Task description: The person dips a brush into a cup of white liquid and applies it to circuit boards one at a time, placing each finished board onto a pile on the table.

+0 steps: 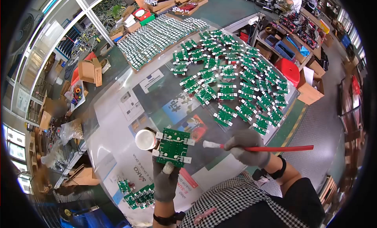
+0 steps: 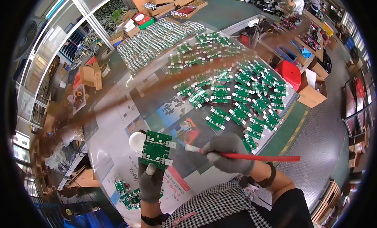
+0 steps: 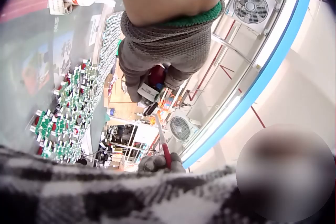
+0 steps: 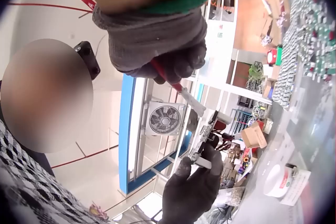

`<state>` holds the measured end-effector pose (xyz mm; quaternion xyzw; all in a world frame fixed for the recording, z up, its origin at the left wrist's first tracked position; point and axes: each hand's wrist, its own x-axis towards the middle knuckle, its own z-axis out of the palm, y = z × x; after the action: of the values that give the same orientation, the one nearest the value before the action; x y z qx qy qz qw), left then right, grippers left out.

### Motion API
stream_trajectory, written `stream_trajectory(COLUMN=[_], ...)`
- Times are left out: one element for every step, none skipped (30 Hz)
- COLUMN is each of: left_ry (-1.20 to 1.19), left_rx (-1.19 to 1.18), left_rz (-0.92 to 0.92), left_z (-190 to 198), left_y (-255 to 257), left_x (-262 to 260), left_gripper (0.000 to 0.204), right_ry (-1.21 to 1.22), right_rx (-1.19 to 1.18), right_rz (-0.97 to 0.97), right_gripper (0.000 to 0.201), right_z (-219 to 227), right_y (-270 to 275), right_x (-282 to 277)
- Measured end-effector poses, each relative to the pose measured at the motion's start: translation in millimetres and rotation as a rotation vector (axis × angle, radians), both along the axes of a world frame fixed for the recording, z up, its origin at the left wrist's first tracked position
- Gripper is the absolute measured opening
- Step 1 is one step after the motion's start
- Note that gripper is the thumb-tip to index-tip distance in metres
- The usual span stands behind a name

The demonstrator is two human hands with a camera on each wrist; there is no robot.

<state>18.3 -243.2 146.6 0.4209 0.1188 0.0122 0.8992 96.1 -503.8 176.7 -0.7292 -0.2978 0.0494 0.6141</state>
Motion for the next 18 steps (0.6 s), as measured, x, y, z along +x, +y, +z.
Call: stream_trajectory(left_ry=[0.049,0.094,0.138,0.213,0.309,0.315,0.359,0.402,0.36,0.32,0.349,0.379,0.46,0.39,0.235,0.107,0.056,0.071], left_rx=[0.061,0.118,0.175,0.126,0.03,-0.043,-0.022,0.0,-0.016,-0.034,-0.006,0.022,0.128,0.211,0.368,0.538,0.633,0.647], left_rz=[-0.075,-0.144,-0.209,-0.258,-0.37,-0.468,-0.525,-0.579,-0.557,-0.53,-0.499,-0.466,-0.54,-0.52,-0.466,-0.388,-0.308,-0.238], left_z=[-9.2,-28.7,-50.2,-68.0,-81.5,-119.5,-144.1,-166.3,-198.5,-219.1,-217.2,-211.9,-207.6,-223.9,-260.7,-293.7,-301.7,-266.3], left_y=[0.8,3.7,3.8,-8.7,-20.8,-32.0,-48.9,-69.0,-94.3,-118.1,-132.4,-142.3,-149.4,-154.2,-158.5,-158.6,-148.5,-123.4], left_x=[2.7,7.0,11.3,17.0,20.3,24.8,29.7,36.1,45.2,51.0,53.9,58.9,63.6,62.2,51.3,38.0,25.8,16.2], left_gripper=[0.055,0.052,0.048,0.041,0.042,0.044,0.045,0.046,0.047,0.048,0.051,0.054,0.06,0.058,0.055,0.053,0.051,0.046], right_ry=[0.078,0.153,0.102,0.176,0.249,0.252,0.258,0.264,0.274,0.287,0.301,0.288,0.302,0.296,0.293,0.301,0.315,0.319], right_rx=[-0.009,-0.023,0.022,0.082,0.145,0.16,0.176,0.192,0.195,0.195,0.195,0.202,0.203,0.192,0.186,0.208,0.23,0.257], right_rz=[-0.1,-0.194,-0.325,-0.389,-0.448,-0.455,-0.458,-0.458,-0.446,-0.429,-0.409,-0.42,-0.427,-0.424,-0.413,-0.421,-0.428,-0.39], right_gripper=[0.012,0.012,0.014,0.015,0.017,0.017,0.018,0.019,0.019,0.018,0.018,0.018,0.018,0.017,0.017,0.016,0.015,0.015], right_z=[-5.7,-8.2,-6.7,-2.7,0.9,0.3,-0.9,-2.3,-1.9,-0.1,-0.2,-4.0,1.8,4.6,4.2,0.3,-4.5,-6.8], right_y=[-12.5,-22.2,-28.0,-33.4,-37.1,-37.9,-37.1,-34.2,-29.4,-23.7,-17.2,-12.9,-5.2,-1.2,2.2,8.3,15.1,22.3], right_x=[-3.9,-6.6,-5.3,-7.5,-8.9,-9.1,-9.7,-9.7,-9.5,-9.7,-9.5,-9.8,-10.4,-9.6,-7.0,-4.2,-1.5,1.9])
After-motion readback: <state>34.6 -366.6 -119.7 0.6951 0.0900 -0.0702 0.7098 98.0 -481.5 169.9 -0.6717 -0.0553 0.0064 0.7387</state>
